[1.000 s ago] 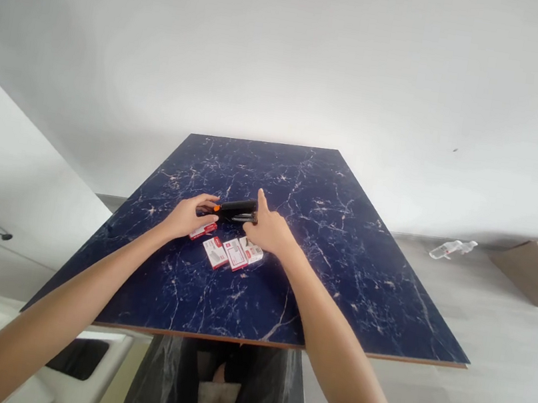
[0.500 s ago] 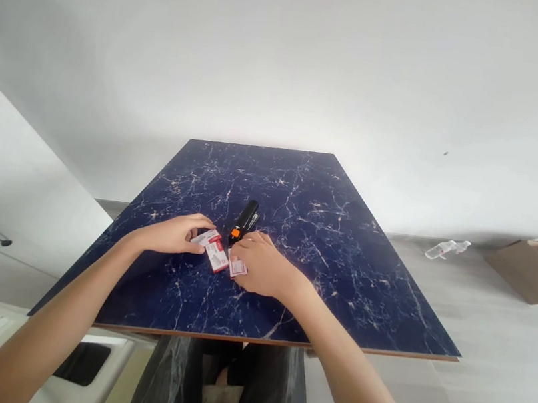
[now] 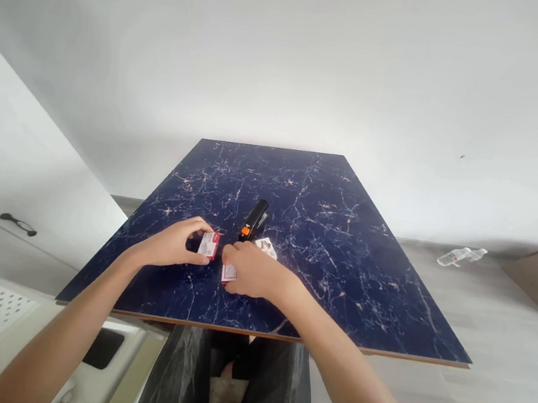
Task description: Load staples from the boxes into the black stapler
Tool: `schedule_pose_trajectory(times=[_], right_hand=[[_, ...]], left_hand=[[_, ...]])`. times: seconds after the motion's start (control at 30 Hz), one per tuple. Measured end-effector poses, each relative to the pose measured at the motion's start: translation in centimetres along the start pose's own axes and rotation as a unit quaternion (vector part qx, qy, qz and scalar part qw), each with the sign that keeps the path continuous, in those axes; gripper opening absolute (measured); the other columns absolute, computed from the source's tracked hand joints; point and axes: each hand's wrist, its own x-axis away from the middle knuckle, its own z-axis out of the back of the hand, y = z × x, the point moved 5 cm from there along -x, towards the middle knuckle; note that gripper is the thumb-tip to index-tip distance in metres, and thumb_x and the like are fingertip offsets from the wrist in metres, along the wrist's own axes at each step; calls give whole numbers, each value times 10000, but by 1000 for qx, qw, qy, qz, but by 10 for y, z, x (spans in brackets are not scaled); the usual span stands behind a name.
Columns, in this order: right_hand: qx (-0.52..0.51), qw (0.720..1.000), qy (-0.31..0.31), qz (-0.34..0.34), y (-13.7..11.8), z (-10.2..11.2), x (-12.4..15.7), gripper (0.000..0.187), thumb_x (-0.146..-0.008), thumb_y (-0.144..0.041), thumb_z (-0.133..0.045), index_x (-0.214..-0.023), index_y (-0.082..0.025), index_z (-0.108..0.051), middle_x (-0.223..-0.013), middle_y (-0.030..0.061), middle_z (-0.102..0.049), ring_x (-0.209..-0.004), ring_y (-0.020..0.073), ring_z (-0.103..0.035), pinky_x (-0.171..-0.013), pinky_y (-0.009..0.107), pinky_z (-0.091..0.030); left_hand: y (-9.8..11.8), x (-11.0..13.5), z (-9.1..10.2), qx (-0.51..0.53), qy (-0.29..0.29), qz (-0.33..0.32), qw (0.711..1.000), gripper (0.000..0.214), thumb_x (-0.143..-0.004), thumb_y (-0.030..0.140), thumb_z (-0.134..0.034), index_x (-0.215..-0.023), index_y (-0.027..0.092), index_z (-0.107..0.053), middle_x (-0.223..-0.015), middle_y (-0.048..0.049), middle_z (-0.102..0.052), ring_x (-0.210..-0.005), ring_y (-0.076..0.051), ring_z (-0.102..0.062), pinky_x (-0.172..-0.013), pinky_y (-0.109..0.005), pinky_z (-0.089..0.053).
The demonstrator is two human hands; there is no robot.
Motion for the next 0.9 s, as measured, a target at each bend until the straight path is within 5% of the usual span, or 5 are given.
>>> schedule_pose_trajectory(times=[0.17,0.33,0.5,0.73,0.9], right_hand=[[-78,996,35,-20,8,8,22,484,-739,-322,-760,-1172,-230,-563,-1202,88,-616,-1018,267,-611,-818,361,-489],[-126,955,249,-102,36,26,66,271,-847,-203,-567,-1114,-236,-531,-1361,106,-575,-1128,264,-606,-911,405,-491],[-110,977,157,-95,52,6,62,208,-795,-175,-623,-978,-231,-541,-1623,91,-303,-1415,312,-415,-1017,438,-442],[-126,968,179,-122,72,6,43,279,-785,-350,-709,-948,-223,-521,-1207,64,-606,-968,213,-608,-836,352,-466],[-151,947,218,-182,87,4,35,342,-759,-414,-722,-967,-225,-527,-997,18,-627,-789,182,-583,-717,315,-451]], left_hand=[[30,8,-20,-4,20,-57,998,621,-728,583,-775,-1220,247,-601,-1368,-111,-561,-1235,-338,-539,-1019,-462,-446],[51,0,-49,-53,34,-68,996,601,-732,572,-763,-1194,227,-591,-1258,-122,-630,-1160,-357,-574,-996,-505,-447],[43,-5,-54,-51,-5,-75,996,680,-725,504,-778,-1317,249,-561,-1250,-115,-653,-1115,-349,-610,-910,-454,-494],[-13,-53,-9,-28,-21,20,999,1024,-706,478,-793,-1576,252,-303,-1414,-181,-572,-1167,-375,-624,-842,-413,-516],[-3,-87,-17,23,-75,-38,996,1094,-660,399,-828,-1592,262,-272,-1449,-165,-561,-1199,-360,-618,-889,-416,-511]])
